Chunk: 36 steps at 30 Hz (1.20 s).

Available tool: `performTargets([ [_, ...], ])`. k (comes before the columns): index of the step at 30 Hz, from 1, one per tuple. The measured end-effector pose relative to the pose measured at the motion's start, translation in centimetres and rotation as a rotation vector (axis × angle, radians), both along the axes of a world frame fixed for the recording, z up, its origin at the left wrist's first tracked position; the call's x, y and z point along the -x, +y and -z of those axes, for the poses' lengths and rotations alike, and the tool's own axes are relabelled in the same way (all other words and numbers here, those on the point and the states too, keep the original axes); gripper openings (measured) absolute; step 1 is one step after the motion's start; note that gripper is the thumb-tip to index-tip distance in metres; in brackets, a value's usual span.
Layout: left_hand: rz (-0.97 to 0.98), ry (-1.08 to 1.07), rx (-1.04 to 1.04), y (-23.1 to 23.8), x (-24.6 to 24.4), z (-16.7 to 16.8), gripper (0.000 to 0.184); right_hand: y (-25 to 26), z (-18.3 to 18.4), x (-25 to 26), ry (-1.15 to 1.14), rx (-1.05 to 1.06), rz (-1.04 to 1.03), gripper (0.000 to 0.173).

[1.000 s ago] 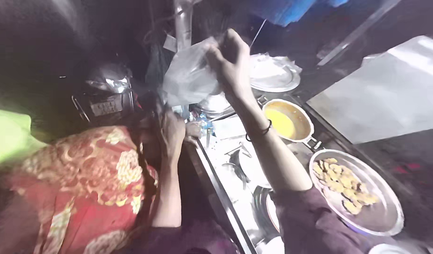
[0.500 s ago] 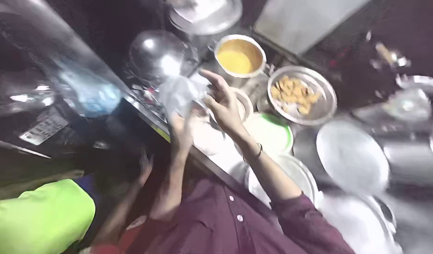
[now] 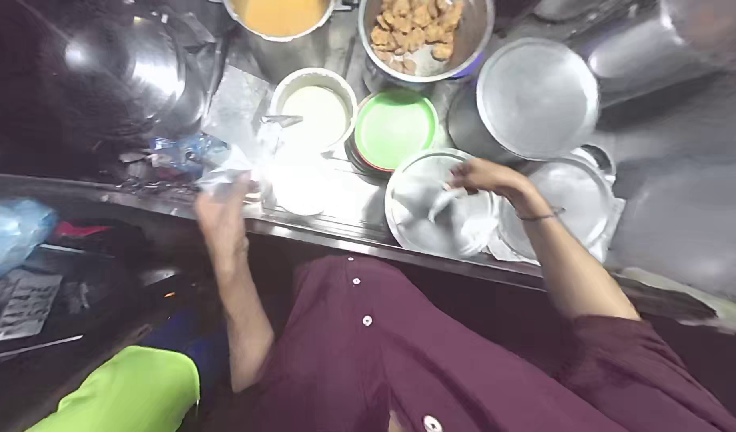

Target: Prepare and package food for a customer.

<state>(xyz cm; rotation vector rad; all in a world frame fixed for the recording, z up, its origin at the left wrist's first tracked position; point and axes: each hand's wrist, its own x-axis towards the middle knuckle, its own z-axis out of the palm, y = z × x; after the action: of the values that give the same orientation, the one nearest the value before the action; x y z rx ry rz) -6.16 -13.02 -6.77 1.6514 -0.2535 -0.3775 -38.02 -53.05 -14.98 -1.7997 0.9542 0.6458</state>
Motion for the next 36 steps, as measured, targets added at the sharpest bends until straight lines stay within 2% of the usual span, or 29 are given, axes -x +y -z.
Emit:
performTargets([
  [3, 0.045, 0.098, -0.002, -1.5, 1.6, 0.8, 0.031, -1.1, 5.2, 5.3, 0.217, 0.066, -0.011, 0.026],
  [5, 0.095, 0.149, 0.004, -2.9, 2.6, 1.2, 0.028, -1.3, 4.9, 5.4, 0.349, 0.305, -0.083, 0.047],
  [6, 0.117, 0.157, 0.003, -3.7, 3.0, 1.3, 0.028, -0.6, 3.1, 4.5, 0.282, 0.476, -0.089, 0.052],
  [8, 0.181, 0.171, 0.006, -4.9, 3.7, 1.2, 0.031, 1.3, -0.6, 1.8, -0.124, 0.676, -0.051, 0.061],
  [9, 0.225, 0.195, 0.032, -5.5, 4.1, 1.2, 0.033, 2.2, -2.4, -0.1, -0.342, 0.629, -0.041, 0.068],
  [10, 0.280, 0.235, 0.063, -5.9, 4.5, 1.1, 0.037, 3.5, -4.4, -2.0, -0.552, 0.460, -0.022, 0.080],
  [12, 0.449, 0.335, 0.134, -6.5, 5.3, 0.6, 0.048, 6.9, -7.1, -5.9, -0.888, -0.016, -0.015, 0.104],
  [13, 0.535, 0.377, 0.155, -6.8, 5.7, 0.3, 0.053, 8.2, -7.6, -8.7, -1.014, -0.265, -0.034, 0.119],
  [14, 0.600, 0.402, 0.166, -7.0, 6.1, -0.1, 0.056, 8.7, -7.0, -11.4, -1.091, -0.464, -0.078, 0.126],
  [15, 0.640, 0.403, 0.171, -7.0, 6.3, -0.5, 0.056, 8.5, -5.6, -13.6, -1.137, -0.622, -0.137, 0.121],
  [16, 0.643, 0.380, 0.169, -6.8, 6.4, -0.8, 0.054, 8.5, -4.6, -15.1, -1.141, -0.683, -0.168, 0.100],
  [18, 0.497, 0.256, 0.134, -5.7, 6.2, -1.5, 0.047, 8.6, -4.1, -16.4, -1.053, -0.572, -0.157, 0.031],
  [19, 0.374, 0.177, 0.107, -5.0, 5.7, -1.8, 0.046, 8.5, -4.3, -16.6, -1.014, -0.466, -0.183, 0.012],
  [20, 0.254, 0.122, 0.097, -4.3, 5.1, -1.9, 0.044, 8.4, -4.4, -16.5, -0.996, -0.379, -0.190, 0.007],
  [24, -0.053, 0.210, 0.173, -2.5, 3.2, -1.6, 0.030, 9.8, -4.3, -14.5, -1.055, -0.162, -0.152, 0.010],
  [26, -0.052, 0.220, 0.177, -2.1, 3.0, -1.2, 0.034, 10.7, -3.0, -14.0, -1.130, 0.072, -0.316, 0.016],
  [28, -0.007, 0.168, 0.197, -2.3, 2.9, -0.8, 0.042, 10.9, -2.7, -13.8, -1.069, 0.267, -0.611, 0.013],
  [29, 0.010, 0.134, 0.209, -2.6, 2.8, -0.7, 0.046, 10.8, -3.1, -13.8, -0.974, 0.304, -0.743, 0.026],
  [30, 0.021, 0.107, 0.220, -2.8, 2.6, -0.6, 0.049, 11.0, -3.6, -13.9, -0.876, 0.301, -0.803, 0.046],
  [31, 0.035, 0.089, 0.220, -2.9, 2.4, -0.6, 0.052, 11.4, -4.0, -14.1, -0.839, 0.258, -0.758, 0.062],
  [34, 0.123, 0.046, 0.163, -3.4, 1.7, -0.9, 0.058, 13.3, -4.6, -15.7, -1.001, 0.091, -0.388, 0.060],
  [36, 0.260, 0.024, 0.121, -3.6, 1.1, -1.2, 0.051, 14.7, -5.4, -17.5, -1.085, -0.039, -0.316, 0.070],
])
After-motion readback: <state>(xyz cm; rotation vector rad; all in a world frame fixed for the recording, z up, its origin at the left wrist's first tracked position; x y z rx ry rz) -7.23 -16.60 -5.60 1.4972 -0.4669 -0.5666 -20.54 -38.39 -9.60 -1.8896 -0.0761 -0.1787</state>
